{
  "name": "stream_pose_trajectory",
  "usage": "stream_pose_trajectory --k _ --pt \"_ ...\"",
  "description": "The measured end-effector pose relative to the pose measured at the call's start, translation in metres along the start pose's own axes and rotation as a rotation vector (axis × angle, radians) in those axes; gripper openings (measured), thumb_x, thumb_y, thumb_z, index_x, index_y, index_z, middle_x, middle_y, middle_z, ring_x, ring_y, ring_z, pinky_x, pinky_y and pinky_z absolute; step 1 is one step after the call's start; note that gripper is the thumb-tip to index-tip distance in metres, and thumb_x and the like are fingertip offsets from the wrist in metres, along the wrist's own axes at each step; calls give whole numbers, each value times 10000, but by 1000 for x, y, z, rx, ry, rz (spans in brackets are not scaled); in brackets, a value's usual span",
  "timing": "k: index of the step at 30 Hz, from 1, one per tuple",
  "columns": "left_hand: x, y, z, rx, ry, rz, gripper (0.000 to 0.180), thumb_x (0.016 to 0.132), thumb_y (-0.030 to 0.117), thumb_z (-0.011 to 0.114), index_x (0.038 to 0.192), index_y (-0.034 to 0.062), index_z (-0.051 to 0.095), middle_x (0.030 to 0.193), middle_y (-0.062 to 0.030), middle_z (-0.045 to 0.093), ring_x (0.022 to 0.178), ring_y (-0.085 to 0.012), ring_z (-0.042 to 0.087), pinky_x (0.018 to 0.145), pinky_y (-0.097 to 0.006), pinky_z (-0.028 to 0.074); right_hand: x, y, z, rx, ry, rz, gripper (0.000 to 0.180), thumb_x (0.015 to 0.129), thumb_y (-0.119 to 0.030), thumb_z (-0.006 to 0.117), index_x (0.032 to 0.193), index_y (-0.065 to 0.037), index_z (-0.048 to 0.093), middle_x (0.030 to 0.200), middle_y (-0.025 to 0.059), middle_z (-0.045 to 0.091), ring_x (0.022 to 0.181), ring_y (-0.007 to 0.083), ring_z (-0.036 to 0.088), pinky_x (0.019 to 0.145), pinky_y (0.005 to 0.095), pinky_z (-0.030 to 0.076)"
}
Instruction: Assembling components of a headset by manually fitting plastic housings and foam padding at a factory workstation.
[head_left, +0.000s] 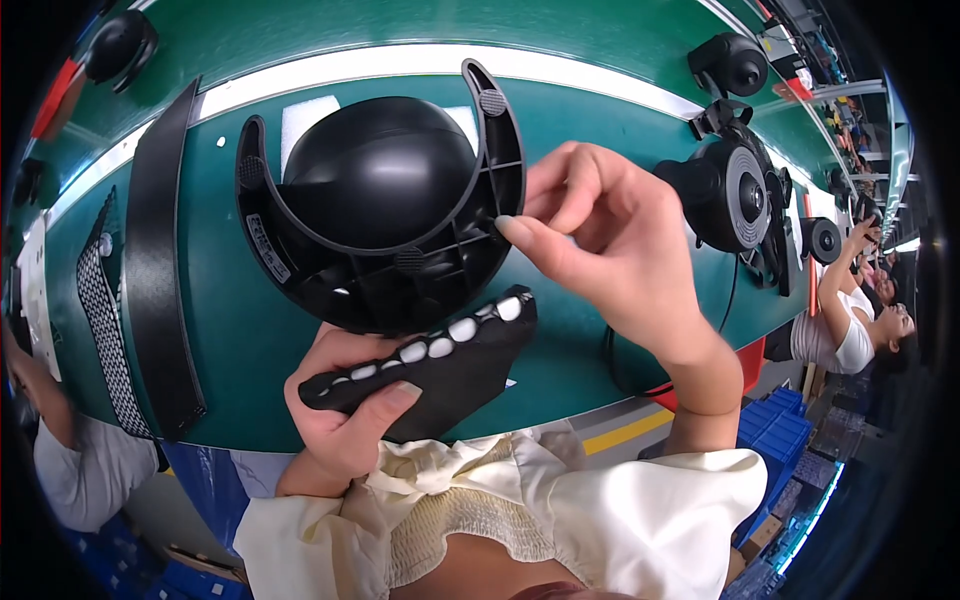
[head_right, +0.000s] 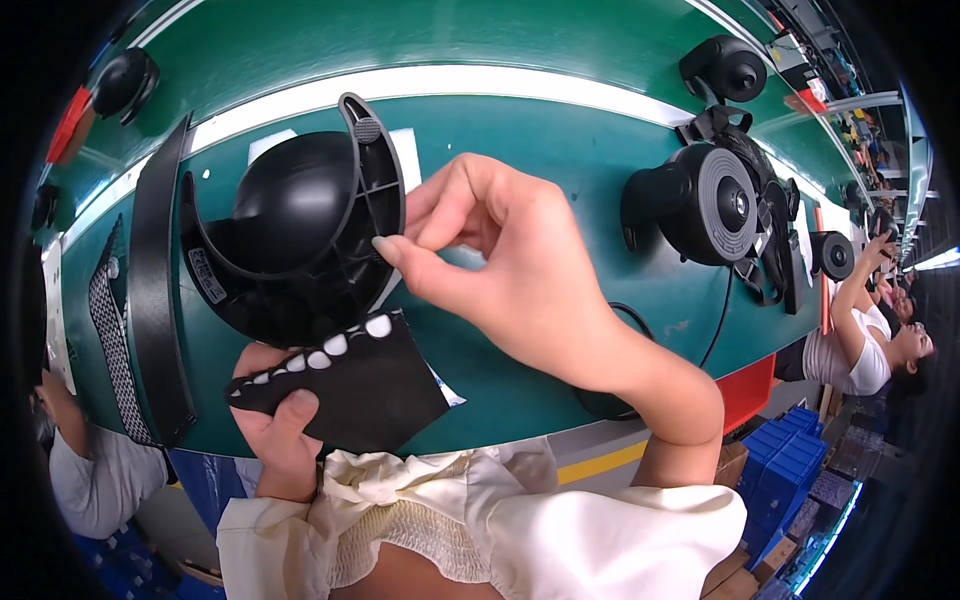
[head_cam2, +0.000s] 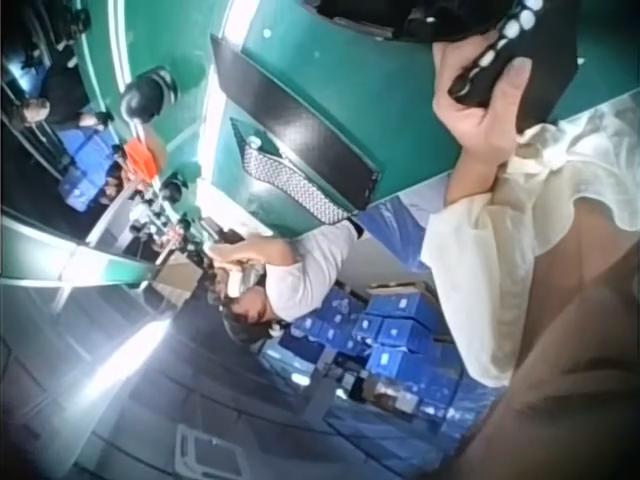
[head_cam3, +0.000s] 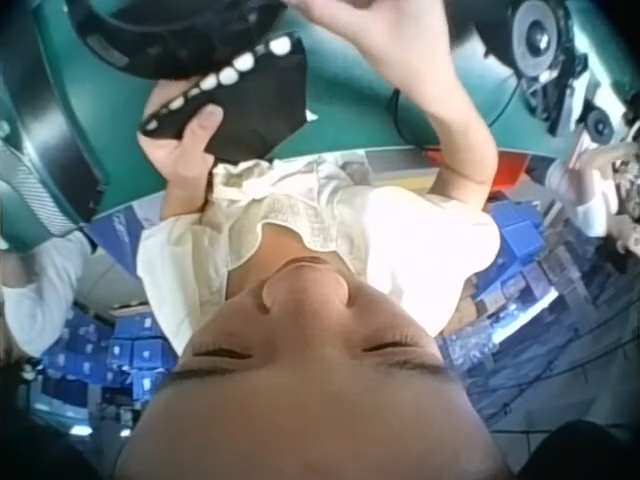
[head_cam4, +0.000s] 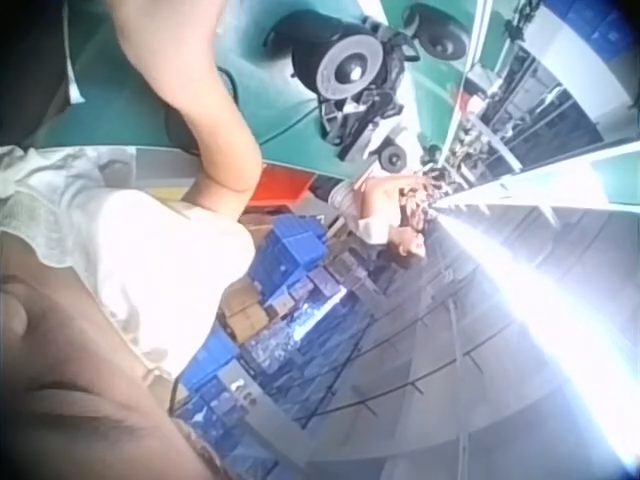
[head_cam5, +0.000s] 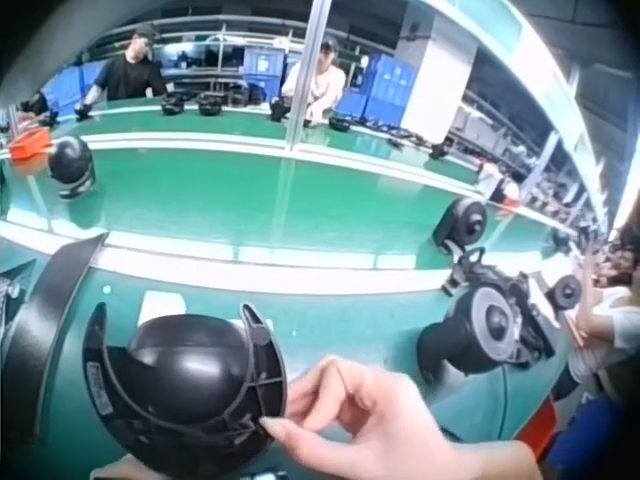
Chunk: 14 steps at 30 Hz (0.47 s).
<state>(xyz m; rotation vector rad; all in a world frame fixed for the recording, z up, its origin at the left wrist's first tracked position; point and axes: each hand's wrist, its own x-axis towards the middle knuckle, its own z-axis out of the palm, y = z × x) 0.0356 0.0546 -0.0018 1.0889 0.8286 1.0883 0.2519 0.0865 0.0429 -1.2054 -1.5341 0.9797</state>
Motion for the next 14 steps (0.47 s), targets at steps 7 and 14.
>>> stream_pose_trajectory --k 7,14 --pt "4 0 2 10 8 15 227 689 30 643 890 -39 563 940 -137 568 905 -204 522 837 -305 376 8 11 -1 660 -230 488 379 841 -184 527 1132 46 451 889 60 581 774 83 562 696 269 495" --pt "1 -11 -11 89 -9 26 361 706 143 644 973 -50 496 971 -161 563 896 -222 552 829 -324 426 -1 8 16 515 -177 416 325 832 -146 544 1090 43 484 896 60 604 818 81 568 743 199 461"
